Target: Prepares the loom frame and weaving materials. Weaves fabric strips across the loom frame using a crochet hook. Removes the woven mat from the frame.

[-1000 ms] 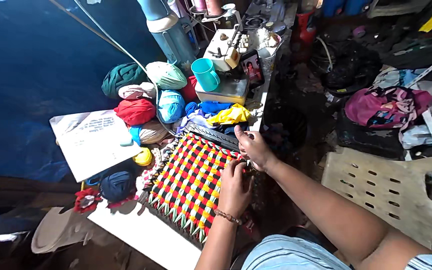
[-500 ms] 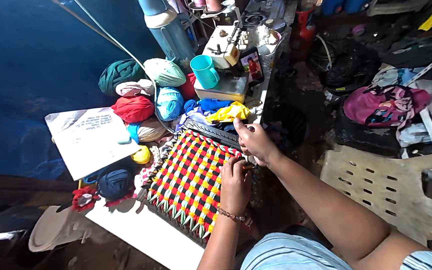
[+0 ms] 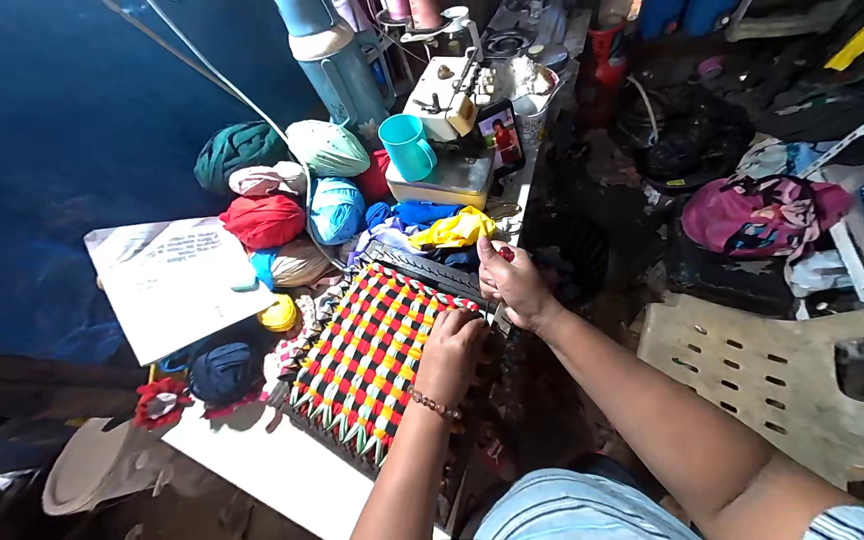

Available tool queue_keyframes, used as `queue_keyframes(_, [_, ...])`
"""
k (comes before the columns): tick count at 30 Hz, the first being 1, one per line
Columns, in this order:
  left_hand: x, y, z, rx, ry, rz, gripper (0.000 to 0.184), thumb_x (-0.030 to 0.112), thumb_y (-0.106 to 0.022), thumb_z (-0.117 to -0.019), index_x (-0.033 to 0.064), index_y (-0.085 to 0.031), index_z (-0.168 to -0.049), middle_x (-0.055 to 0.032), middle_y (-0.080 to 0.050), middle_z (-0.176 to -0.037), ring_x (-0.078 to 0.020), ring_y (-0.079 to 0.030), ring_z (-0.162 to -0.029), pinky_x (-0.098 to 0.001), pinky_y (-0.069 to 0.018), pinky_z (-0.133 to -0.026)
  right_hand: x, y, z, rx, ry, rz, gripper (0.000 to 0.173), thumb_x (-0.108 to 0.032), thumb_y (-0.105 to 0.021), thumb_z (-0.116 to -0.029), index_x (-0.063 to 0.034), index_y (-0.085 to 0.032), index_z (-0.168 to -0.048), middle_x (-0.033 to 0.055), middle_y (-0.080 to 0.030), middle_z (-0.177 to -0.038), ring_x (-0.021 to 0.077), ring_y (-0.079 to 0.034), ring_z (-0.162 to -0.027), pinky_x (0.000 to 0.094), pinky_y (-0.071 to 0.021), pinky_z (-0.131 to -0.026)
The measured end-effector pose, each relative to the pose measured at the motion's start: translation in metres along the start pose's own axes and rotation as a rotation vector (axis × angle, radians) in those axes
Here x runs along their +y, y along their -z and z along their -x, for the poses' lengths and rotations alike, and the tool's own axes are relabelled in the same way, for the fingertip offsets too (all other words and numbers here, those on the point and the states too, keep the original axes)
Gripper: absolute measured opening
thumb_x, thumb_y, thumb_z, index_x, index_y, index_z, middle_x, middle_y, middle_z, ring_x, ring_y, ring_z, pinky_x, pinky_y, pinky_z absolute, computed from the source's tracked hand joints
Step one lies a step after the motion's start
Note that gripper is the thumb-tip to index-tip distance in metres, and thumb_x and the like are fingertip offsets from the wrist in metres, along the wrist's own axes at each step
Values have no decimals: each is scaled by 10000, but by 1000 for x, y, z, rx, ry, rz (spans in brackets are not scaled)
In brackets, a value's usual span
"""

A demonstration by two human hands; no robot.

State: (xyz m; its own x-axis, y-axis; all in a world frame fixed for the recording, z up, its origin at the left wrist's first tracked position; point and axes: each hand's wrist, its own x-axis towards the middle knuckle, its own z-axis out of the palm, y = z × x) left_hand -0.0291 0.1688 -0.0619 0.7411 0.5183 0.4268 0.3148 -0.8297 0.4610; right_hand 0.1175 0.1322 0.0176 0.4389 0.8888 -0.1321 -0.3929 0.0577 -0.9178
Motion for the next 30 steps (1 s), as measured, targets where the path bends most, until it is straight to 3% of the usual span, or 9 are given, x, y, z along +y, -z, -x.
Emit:
queue_keyframes(6, [-7,-5,0,44,63,138,91,82,-694,-853,16,-754,-831,-126,-764,-969,-200,-756,-882,-341,-624,-789,9,12,-7,-102,37,240,73,-135,-535,-1018,-109,-467,-1027,-27,-428,-698,48,-395,-540,218,-375,-526])
queue_keyframes(9, [-8,0,-1,12,108,183,113,49,-732,-839,-19,-763,-925,-139,-766,-960,-219,-758,-854,-366,-623,-811,6,10,-14,-157,32,422,119,-120,-480,-1059,-38,-439,-1136,21,-450,-801,92,-458,-643,284,-433,-631])
queue_keyframes(13, [-12,0,2,23,56,141,150,73,-692,-870,-23,-748,-970,-126,-765,-906,-205,-758,-796,-353,-630,-760,-5,-10,-13,-98,58,729,307,-131,-468,-1084,63,-435,-1320,225,-617,-1033,309,-638,-937,475,-521,-858])
queue_keyframes(17, [-9,-6,9,99,38,65,178,90,-661,-889,-48,-733,-975,-139,-764,-888,-213,-759,-768,-331,-626,-736,-12,-24,-13,8,-9,785,378,-144,-455,-1098,77,-388,-1398,266,-607,-1216,348,-631,-1139,489,-498,-995])
queue_keyframes(19, [-8,-8,11,116,86,97,181,63,-666,-879,-52,-733,-1001,-141,-769,-924,-214,-765,-819,-329,-626,-776,-2,-14,-15,103,44,685,386,-167,-472,-1090,80,-410,-1379,238,-628,-1106,309,-655,-984,471,-529,-896])
queue_keyframes(20, [-8,-8,12,117,104,123,170,47,-682,-870,-52,-734,-998,-146,-771,-957,-222,-767,-853,-336,-624,-803,7,-8,-17,153,92,602,351,-181,-490,-1079,68,-444,-1320,183,-608,-974,250,-623,-815,428,-534,-773])
queue_keyframes(23, [-10,-9,15,86,109,172,175,96,-689,-867,-30,-751,-971,-157,-758,-1072,-243,-750,-983,-357,-604,-883,25,3,-11,250,122,236,175,-258,-526,-1065,-91,-486,-1097,-15,-417,-669,76,-373,-488,256,-378,-481])
queue_keyframes(25, [-11,-10,14,74,106,175,213,197,-704,-897,-2,-752,-956,-153,-751,-1089,-227,-738,-1015,-333,-596,-891,24,3,1,270,91,52,148,-289,-497,-1080,-154,-490,-1019,-58,-352,-616,38,-310,-451,204,-327,-446])
queue_keyframes(30, [-9,-12,10,34,100,150,130,23,-728,-826,-21,-756,-945,-189,-744,-1079,-278,-750,-961,-393,-617,-838,34,-2,23,218,156,-293,175,-224,-433,-1080,-207,-493,-917,-97,-386,-586,1,-346,-452,158,-343,-462])
